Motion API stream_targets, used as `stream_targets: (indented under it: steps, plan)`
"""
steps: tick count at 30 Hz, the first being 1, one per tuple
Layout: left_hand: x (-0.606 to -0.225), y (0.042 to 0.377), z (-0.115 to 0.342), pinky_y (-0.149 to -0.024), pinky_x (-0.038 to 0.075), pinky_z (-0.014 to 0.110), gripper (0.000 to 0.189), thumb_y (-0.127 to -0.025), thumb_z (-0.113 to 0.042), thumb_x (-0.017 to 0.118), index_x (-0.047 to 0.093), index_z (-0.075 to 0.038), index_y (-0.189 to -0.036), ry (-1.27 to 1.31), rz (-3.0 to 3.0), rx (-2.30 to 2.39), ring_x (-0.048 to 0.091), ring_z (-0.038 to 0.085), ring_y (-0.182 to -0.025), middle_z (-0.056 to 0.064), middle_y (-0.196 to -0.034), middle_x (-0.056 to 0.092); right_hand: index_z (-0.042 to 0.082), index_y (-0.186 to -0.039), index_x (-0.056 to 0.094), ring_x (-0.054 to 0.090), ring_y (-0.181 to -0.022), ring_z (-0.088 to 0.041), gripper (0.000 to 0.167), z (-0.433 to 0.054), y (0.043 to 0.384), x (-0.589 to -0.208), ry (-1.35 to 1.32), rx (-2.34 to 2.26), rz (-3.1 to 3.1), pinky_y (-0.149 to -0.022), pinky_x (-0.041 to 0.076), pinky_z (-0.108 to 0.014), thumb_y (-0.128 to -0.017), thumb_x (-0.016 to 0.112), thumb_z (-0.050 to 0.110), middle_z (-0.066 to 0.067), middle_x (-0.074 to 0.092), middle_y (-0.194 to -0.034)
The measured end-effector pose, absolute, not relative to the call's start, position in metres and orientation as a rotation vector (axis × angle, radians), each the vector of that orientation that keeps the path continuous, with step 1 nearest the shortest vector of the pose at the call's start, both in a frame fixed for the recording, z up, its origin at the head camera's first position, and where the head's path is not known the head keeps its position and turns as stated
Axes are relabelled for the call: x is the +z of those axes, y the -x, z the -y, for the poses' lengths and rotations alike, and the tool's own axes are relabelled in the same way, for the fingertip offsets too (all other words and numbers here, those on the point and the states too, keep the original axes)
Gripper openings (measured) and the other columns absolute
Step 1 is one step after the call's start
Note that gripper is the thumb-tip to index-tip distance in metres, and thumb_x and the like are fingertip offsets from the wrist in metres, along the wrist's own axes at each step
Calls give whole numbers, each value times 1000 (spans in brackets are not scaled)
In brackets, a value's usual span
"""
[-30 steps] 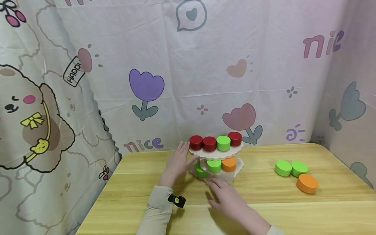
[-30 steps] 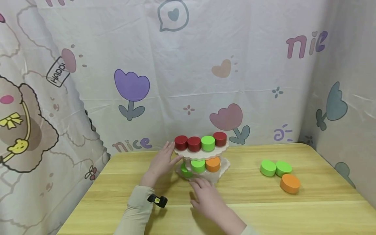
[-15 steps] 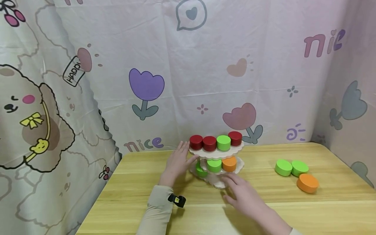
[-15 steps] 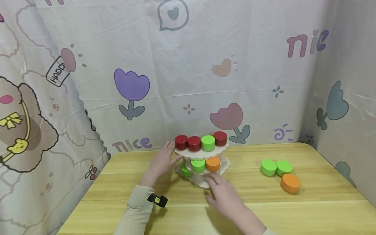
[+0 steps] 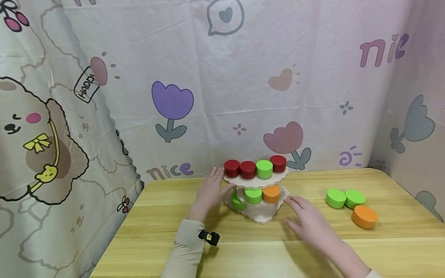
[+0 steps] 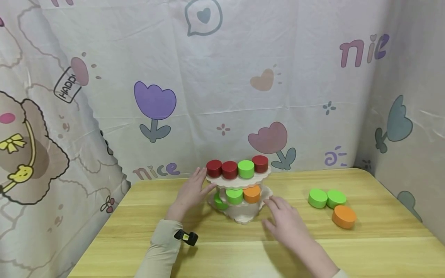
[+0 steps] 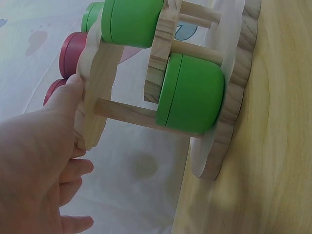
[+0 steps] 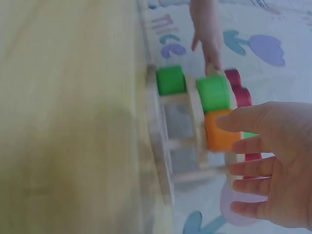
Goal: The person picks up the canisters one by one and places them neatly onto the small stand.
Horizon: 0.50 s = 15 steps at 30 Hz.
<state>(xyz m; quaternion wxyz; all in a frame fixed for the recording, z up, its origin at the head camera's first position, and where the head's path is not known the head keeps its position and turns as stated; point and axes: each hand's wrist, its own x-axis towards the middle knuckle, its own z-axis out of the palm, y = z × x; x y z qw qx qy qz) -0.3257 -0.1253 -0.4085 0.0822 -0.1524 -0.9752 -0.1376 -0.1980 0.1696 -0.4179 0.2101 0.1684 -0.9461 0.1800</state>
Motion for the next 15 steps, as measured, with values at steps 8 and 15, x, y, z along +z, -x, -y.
stream_targets:
  steps: [8, 15]
  plan:
    - [-410, 327, 126, -121, 25, 51, 85, -94, -69, 34, 23, -11, -156, 471, 2907, -404, 16, 29, -152, 9, -162, 26, -1, -131, 55, 53, -119, -47, 59, -205, 205, -407, -324, 494, 2646, -98, 42, -67, -81, 76, 22, -27, 55, -132]
    - [-408, 325, 125, -121, 26, 52, 85, -94, -69, 35, 23, -12, -156, 457, 2911, -425, 15, 27, -153, 8, -162, 25, -4, -132, 52, 47, -120, -51, 59, -238, 213, -404, -208, 484, 2640, -98, 38, -69, -84, 73, 22, -31, 51, -133]
